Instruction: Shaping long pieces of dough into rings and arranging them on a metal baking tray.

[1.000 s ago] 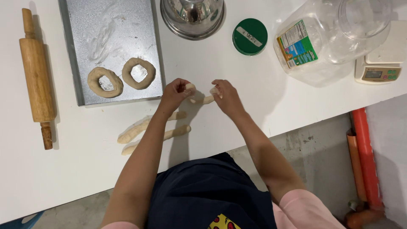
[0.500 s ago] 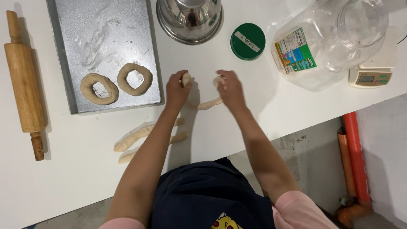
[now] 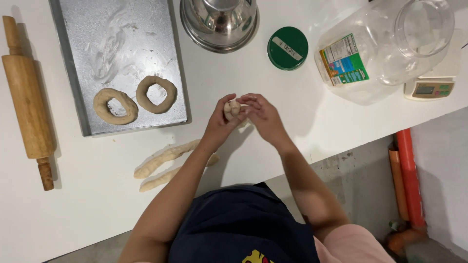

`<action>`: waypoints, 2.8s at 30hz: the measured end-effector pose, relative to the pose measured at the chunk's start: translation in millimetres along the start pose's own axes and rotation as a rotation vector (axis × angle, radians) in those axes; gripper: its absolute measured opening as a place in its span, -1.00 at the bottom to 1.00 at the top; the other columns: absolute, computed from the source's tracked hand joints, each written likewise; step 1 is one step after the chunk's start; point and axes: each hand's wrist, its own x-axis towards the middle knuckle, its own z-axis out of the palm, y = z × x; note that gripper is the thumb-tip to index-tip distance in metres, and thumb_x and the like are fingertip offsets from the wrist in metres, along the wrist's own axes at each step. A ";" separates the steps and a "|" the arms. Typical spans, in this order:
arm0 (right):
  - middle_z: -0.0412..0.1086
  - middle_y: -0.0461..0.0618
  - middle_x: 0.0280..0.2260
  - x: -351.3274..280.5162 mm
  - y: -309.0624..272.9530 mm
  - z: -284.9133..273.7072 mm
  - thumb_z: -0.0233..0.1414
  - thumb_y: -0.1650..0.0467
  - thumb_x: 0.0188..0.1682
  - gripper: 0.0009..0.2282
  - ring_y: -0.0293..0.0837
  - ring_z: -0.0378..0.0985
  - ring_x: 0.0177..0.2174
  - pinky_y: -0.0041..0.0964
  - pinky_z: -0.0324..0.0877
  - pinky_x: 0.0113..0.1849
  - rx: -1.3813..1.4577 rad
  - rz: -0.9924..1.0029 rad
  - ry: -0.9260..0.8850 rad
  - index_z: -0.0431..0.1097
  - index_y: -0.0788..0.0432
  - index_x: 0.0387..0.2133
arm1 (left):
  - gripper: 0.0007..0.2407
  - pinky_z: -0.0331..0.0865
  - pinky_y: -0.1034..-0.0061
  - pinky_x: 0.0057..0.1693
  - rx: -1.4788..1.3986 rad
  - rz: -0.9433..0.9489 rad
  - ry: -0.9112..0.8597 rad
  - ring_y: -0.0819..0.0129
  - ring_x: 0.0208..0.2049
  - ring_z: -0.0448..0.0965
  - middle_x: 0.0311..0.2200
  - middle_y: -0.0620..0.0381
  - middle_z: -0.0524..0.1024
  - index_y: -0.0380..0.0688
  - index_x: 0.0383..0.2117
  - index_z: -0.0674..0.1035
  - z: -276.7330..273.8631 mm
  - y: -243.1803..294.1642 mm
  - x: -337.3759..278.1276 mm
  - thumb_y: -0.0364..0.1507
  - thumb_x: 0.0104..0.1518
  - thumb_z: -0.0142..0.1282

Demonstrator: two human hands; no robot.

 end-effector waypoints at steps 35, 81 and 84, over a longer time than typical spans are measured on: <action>-0.09 0.25 0.42 -50.8 132.3 -14.0 -0.10 0.34 0.18 -0.45 0.26 -0.10 0.39 0.21 -0.15 0.34 -1.273 -0.249 0.123 -0.05 0.31 0.40 | -0.47 -0.21 0.02 0.48 1.480 0.504 -0.008 -0.05 0.48 -0.07 0.45 -0.17 0.04 -0.38 0.39 0.17 16.7 -124.6 -6.6 -0.34 0.31 -0.16; 0.38 0.04 -0.14 -15.6 50.9 -74.4 0.25 0.47 -0.20 -0.66 0.09 0.40 -0.08 -0.02 0.35 -0.05 -1.013 -0.374 0.125 0.45 0.23 -0.12 | -0.67 0.35 0.19 -0.05 1.154 0.592 -0.274 0.06 -0.18 0.46 -0.19 0.03 0.46 -0.19 -0.18 0.54 27.9 -77.8 72.9 -0.41 -0.08 0.36; 0.37 0.12 -0.10 -21.4 56.0 -76.5 0.24 0.41 -0.29 -0.53 0.14 0.37 -0.08 0.01 0.33 -0.08 -1.093 -0.527 0.239 0.45 0.32 -0.04 | -0.79 0.37 0.25 -0.02 1.112 0.697 -0.276 0.10 -0.17 0.47 -0.20 0.06 0.47 -0.18 -0.26 0.55 32.3 -112.5 92.2 -0.49 0.01 0.30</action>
